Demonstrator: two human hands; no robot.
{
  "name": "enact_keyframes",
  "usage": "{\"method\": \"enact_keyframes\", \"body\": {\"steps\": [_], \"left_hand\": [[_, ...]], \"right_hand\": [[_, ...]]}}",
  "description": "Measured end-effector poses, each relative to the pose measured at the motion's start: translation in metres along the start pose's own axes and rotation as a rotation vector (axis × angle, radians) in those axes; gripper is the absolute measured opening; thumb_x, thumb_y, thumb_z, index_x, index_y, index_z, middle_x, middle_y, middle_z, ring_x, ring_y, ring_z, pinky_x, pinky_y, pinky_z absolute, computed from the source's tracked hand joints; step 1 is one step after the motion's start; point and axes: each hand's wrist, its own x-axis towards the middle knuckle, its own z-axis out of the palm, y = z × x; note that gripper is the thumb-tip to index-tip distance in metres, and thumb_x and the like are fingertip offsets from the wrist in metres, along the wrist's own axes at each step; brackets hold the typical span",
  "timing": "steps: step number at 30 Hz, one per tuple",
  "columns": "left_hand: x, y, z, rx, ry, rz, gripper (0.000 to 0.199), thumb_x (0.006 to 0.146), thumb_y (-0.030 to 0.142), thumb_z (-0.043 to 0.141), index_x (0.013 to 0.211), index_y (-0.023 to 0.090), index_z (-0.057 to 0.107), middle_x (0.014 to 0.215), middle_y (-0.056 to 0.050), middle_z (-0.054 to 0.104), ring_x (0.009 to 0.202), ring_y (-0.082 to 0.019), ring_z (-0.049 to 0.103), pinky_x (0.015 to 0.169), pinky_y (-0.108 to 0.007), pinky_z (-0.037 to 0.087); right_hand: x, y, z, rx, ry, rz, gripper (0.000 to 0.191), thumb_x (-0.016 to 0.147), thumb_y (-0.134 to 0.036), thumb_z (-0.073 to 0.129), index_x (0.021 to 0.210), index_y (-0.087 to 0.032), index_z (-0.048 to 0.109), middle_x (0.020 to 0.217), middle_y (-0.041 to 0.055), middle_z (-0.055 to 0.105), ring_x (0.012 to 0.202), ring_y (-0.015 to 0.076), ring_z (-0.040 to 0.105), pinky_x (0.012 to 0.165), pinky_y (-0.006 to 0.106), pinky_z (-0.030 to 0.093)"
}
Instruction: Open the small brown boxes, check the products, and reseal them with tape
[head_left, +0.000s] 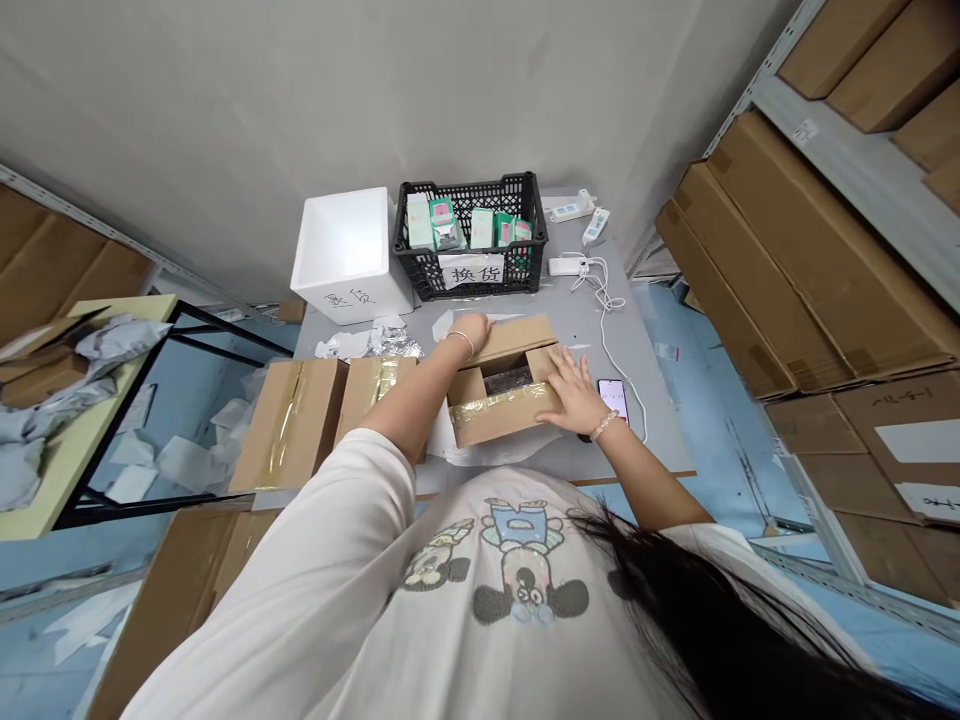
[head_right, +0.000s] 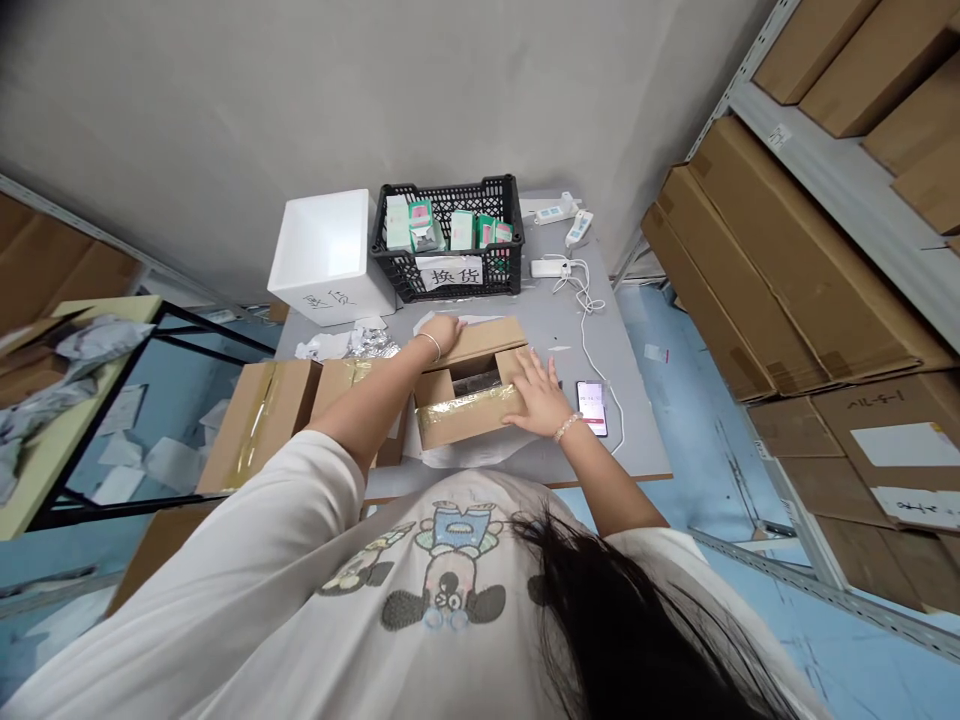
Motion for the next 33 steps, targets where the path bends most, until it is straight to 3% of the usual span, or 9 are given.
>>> {"method": "enact_keyframes", "body": {"steps": [6,9,12,14,19,22,27,31,33], "left_hand": [[0.003,0.002,-0.011,0.001,0.138,-0.079,0.054,0.101,0.043,0.025,0.113,0.011,0.067,0.108,-0.021,0.071,0.104,-0.03,0.068,0.09,-0.04,0.05],[0.003,0.004,-0.009,-0.002,0.134,-0.109,0.054,0.102,0.04,0.023,0.114,0.01,0.065,0.109,-0.022,0.071,0.104,-0.03,0.068,0.09,-0.04,0.05],[0.003,0.0,-0.008,-0.028,0.134,-0.156,0.052,0.102,0.038,0.021,0.117,0.011,0.062,0.11,-0.021,0.07,0.105,-0.028,0.067,0.09,-0.04,0.05],[0.002,-0.005,-0.009,-0.032,0.14,-0.187,0.05,0.102,0.039,0.021,0.119,0.012,0.06,0.108,-0.02,0.071,0.105,-0.028,0.067,0.09,-0.039,0.049],[-0.012,-0.009,-0.015,-0.036,0.233,-0.1,0.045,0.101,0.037,0.024,0.123,0.012,0.055,0.118,-0.021,0.066,0.116,-0.029,0.06,0.1,-0.042,0.042],[-0.041,0.003,-0.02,-0.052,0.375,0.0,0.049,0.098,0.041,0.034,0.137,0.013,0.046,0.142,-0.022,0.049,0.137,-0.032,0.04,0.116,-0.051,0.023],[-0.111,0.025,-0.01,-0.087,0.485,-0.155,0.102,0.084,0.057,0.057,0.156,0.008,0.005,0.162,-0.025,0.001,0.149,-0.043,-0.008,0.115,-0.067,0.006],[-0.144,0.026,0.014,-0.106,0.437,-0.296,0.121,0.073,0.062,0.068,0.156,0.006,0.0,0.16,-0.031,-0.006,0.146,-0.05,-0.012,0.109,-0.073,0.011],[-0.148,0.025,0.024,-0.1,0.399,-0.309,0.122,0.069,0.059,0.073,0.156,0.01,0.003,0.16,-0.031,-0.006,0.145,-0.051,-0.011,0.106,-0.076,0.015]], "right_hand": [[0.005,-0.007,-0.014,-0.072,-0.05,-0.059,0.051,0.072,-0.042,0.078,0.112,-0.019,0.056,0.115,0.0142,0.063,0.116,0.0334,0.054,0.112,0.056,0.024],[0.005,-0.019,-0.018,-0.139,-0.048,-0.055,0.041,0.076,-0.037,0.076,0.105,-0.016,0.058,0.101,0.0132,0.065,0.1,0.031,0.057,0.1,0.047,0.036],[-0.005,-0.031,-0.018,-0.227,-0.03,-0.048,0.019,0.085,-0.024,0.064,0.102,-0.016,0.063,0.091,0.0117,0.065,0.093,0.0291,0.056,0.094,0.044,0.035],[-0.018,-0.036,-0.015,-0.263,-0.017,-0.036,0.025,0.089,-0.015,0.053,0.11,-0.018,0.065,0.087,0.0107,0.066,0.089,0.0279,0.056,0.094,0.045,0.034],[-0.051,-0.044,0.001,-0.198,-0.031,-0.092,0.047,0.09,-0.032,0.058,0.136,-0.023,0.056,0.12,0.0147,0.062,0.113,0.0314,0.052,0.105,0.05,0.03],[-0.055,-0.046,0.001,-0.044,-0.051,-0.085,0.065,0.086,-0.05,0.062,0.143,-0.022,0.049,0.144,0.016,0.048,0.134,0.035,0.04,0.114,0.056,0.024],[-0.021,-0.024,-0.027,0.268,-0.063,0.091,0.049,0.092,-0.04,0.054,0.137,-0.022,0.055,0.137,0.0126,0.057,0.126,0.0278,0.053,0.108,0.046,0.041],[0.034,0.009,-0.038,0.238,-0.277,0.369,0.049,0.057,-0.04,0.088,0.098,-0.017,0.075,0.099,0.0139,0.072,0.098,0.0345,0.068,0.091,0.046,0.052],[0.063,0.014,-0.026,0.258,-0.171,0.493,0.052,0.044,-0.047,0.092,0.083,-0.018,0.075,0.088,0.0142,0.073,0.095,0.0364,0.068,0.086,0.047,0.054]]}}
